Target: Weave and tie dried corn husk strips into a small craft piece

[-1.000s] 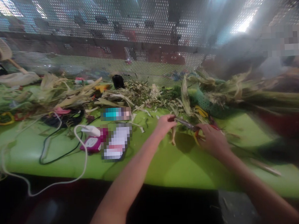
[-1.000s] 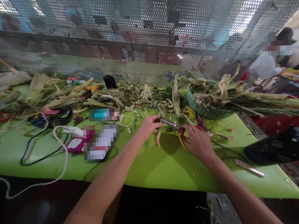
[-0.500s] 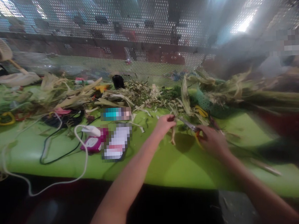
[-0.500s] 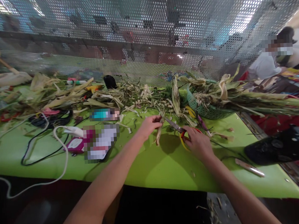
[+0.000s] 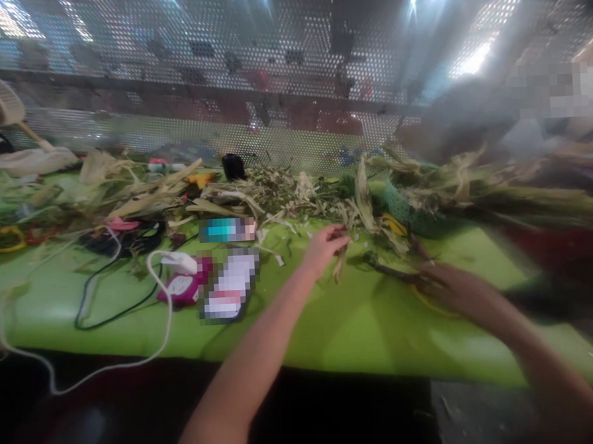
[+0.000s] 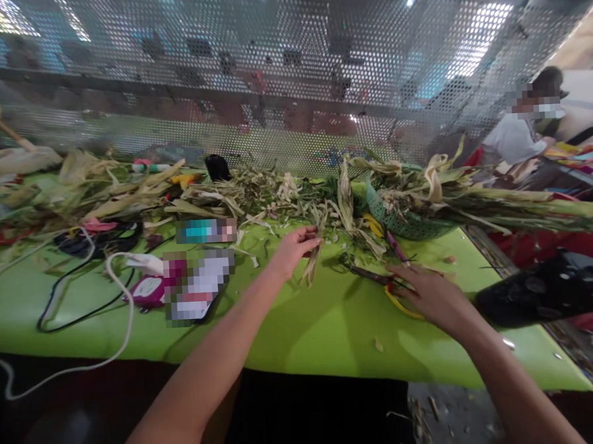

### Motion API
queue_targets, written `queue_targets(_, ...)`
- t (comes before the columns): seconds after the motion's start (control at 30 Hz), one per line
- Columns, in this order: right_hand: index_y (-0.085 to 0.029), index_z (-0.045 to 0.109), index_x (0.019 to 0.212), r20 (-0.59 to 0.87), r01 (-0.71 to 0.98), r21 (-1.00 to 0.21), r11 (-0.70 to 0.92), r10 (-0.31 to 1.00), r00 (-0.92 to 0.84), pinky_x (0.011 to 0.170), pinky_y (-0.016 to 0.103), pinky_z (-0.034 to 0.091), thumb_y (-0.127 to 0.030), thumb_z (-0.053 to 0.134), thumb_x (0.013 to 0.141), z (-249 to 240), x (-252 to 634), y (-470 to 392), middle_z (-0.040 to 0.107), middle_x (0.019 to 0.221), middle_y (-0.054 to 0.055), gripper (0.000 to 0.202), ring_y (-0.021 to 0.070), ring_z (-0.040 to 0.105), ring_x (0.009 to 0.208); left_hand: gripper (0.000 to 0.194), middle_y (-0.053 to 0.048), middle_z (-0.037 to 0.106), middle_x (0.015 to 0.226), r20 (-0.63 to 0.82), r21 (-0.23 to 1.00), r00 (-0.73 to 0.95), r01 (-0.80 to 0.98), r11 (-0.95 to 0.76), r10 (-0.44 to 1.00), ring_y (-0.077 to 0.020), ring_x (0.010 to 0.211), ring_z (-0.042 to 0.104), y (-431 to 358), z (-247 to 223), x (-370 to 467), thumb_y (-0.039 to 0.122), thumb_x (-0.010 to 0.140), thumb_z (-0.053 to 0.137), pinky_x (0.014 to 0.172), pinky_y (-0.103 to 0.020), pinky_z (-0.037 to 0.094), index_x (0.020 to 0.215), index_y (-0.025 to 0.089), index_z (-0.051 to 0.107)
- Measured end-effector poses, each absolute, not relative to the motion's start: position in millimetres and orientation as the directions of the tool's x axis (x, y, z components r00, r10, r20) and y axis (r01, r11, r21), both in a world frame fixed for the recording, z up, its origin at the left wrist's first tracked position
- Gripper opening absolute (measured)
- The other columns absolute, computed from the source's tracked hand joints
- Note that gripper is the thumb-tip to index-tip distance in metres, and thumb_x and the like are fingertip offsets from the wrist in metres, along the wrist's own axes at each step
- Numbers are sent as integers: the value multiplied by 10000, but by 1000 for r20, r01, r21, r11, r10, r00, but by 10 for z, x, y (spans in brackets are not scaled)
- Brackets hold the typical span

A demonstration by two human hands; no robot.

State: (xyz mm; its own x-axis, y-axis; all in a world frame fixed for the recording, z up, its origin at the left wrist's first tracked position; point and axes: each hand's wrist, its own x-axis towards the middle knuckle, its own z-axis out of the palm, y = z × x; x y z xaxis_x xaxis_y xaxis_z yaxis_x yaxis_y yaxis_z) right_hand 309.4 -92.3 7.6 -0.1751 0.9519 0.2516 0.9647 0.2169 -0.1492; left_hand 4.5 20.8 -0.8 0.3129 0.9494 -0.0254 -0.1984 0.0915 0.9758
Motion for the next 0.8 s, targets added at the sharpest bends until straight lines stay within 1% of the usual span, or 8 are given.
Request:
queue_targets(0.07, -304, 666, 1235, 227, 940, -258, 225, 959, -168, 805, 408, 549, -398, 548, 889, 207, 2939, -834, 707, 1200, 70, 377, 280, 696, 969, 274, -42, 675, 871, 35, 981, 340, -191, 33, 940, -143, 779, 635, 207, -40, 63, 189, 773, 688, 762, -298, 497, 1044, 160, 663)
queue_targets(0.23, -211, 733, 1056, 286, 692, -668, 275, 953, -103, 796, 343, 530, -426, 590, 863, 360, 2225, -414, 749, 1010, 69, 323, 232, 690, 886, 290, -30, 677, 854, 189, 972, 352, -199, -124, 917, -136, 793, 622, 180, -82, 106, 214, 746, 727, 807, -290, 486, 1024, 163, 661)
queue_targets(0.33, -180, 726, 927, 287, 585, -759, 286, 953, -95, 712, 305, 500, -425, 632, 818, 326, 1905, -186, 728, 847, 36, 285, 192, 646, 760, 306, -23, 658, 822, 247, 963, 349, -193, -189, 904, -133, 779, 612, 154, -28, 94, 229, 734, 746, 774, -273, 483, 1014, 166, 642)
queue_targets(0.43, -172, 677, 758, 332, 533, -790, 302, 942, -41, 632, 277, 456, -392, 647, 780, 274, 1754, -101, 654, 681, 3, 223, 164, 581, 653, 316, -9, 636, 782, 228, 967, 315, -183, -177, 921, -126, 748, 602, 142, 17, 74, 221, 710, 764, 736, -261, 476, 985, 168, 617)
queue_targets(0.5, -176, 666, 742, 388, 535, -780, 325, 922, 6, 618, 271, 443, -346, 643, 771, 234, 1703, -123, 649, 674, 4, 174, 162, 575, 640, 329, -1, 626, 752, 171, 978, 296, -165, -126, 940, -119, 712, 590, 136, 2, 89, 215, 677, 786, 714, -259, 468, 948, 163, 609)
queue_targets(0.6, -188, 676, 766, 518, 639, -662, 392, 856, 11, 635, 269, 437, -249, 610, 780, 160, 1652, -199, 670, 738, 28, 91, 171, 592, 678, 308, 7, 614, 707, 53, 986, 277, -166, -6, 959, -114, 657, 573, 108, -78, 176, 204, 639, 799, 685, -265, 462, 869, 151, 601)
queue_targets(0.7, -198, 678, 755, 602, 744, -508, 435, 797, -55, 656, 272, 430, -194, 585, 787, 88, 1648, -219, 668, 786, 48, 99, 180, 592, 717, 258, 14, 615, 699, 36, 979, 237, -202, 13, 971, -113, 653, 570, 74, -142, 278, 167, 641, 768, 676, -260, 461, 829, 154, 591)
queue_targets(0.8, -195, 694, 831, 572, 682, -591, 431, 820, -22, 672, 279, 455, -236, 576, 833, 41, 1718, -160, 695, 819, 51, 125, 186, 610, 727, 243, 2, 637, 735, 46, 979, 228, -203, 1, 973, -124, 683, 583, 99, -129, 275, 149, 658, 735, 702, -271, 473, 866, 158, 610)
